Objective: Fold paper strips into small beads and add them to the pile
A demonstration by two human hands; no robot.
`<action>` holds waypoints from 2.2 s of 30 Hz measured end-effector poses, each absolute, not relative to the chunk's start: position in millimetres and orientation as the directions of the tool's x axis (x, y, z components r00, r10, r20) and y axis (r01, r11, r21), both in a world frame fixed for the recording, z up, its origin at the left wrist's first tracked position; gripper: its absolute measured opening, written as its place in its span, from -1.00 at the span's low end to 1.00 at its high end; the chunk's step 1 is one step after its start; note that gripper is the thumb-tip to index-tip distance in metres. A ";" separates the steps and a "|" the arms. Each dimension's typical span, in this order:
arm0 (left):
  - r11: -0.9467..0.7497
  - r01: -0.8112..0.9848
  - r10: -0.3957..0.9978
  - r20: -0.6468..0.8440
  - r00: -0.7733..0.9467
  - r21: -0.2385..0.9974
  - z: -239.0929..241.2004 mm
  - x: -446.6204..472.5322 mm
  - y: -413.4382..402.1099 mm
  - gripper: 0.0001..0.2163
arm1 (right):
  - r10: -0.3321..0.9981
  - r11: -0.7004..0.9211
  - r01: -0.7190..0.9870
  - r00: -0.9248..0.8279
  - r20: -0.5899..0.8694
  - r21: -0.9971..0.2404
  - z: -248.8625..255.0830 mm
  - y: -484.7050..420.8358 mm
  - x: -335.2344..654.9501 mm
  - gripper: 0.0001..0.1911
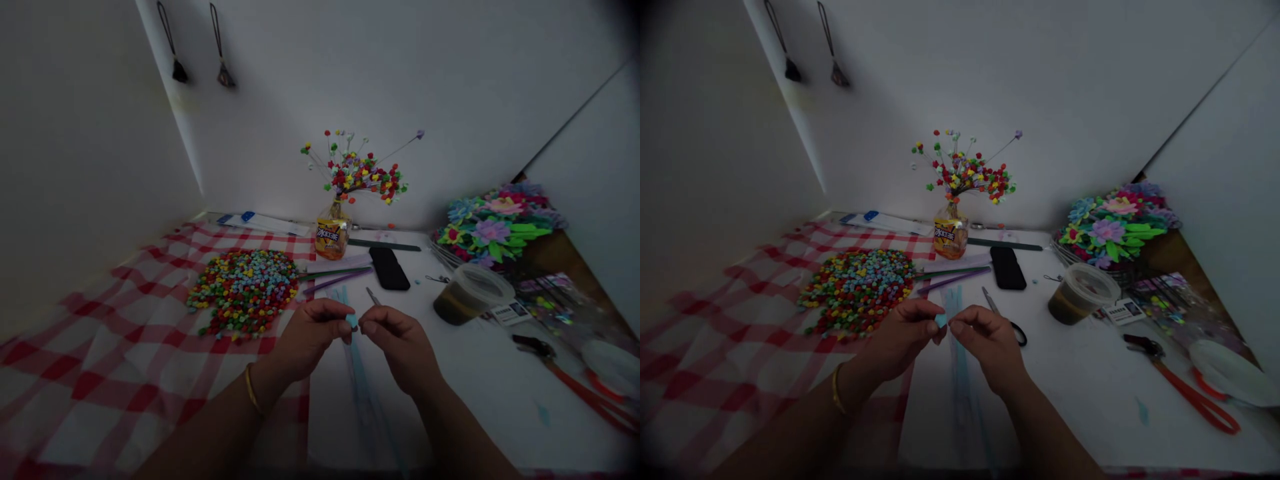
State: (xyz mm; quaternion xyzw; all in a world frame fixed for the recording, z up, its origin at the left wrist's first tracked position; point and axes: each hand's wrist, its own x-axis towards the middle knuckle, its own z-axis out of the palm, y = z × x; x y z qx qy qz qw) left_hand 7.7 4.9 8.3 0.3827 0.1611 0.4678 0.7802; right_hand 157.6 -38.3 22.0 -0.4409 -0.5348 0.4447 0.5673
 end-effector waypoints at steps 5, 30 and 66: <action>0.254 -0.587 0.852 0.110 0.512 0.768 6.0 7.5 6.1 -0.84 | 0.988 0.146 -0.160 -0.032 0.153 -0.976 23.5 -38.8 154.9 -0.94; -0.007 -0.427 0.884 0.206 0.420 0.904 6.0 4.6 3.5 -0.89 | 0.888 0.392 0.426 0.058 0.457 -0.815 25.8 -44.5 151.2 -0.87; -0.276 0.050 0.853 0.221 0.472 0.960 18.1 -0.3 7.8 -0.91 | 0.882 0.379 0.640 -0.031 0.470 -0.669 17.4 -31.8 158.8 -0.85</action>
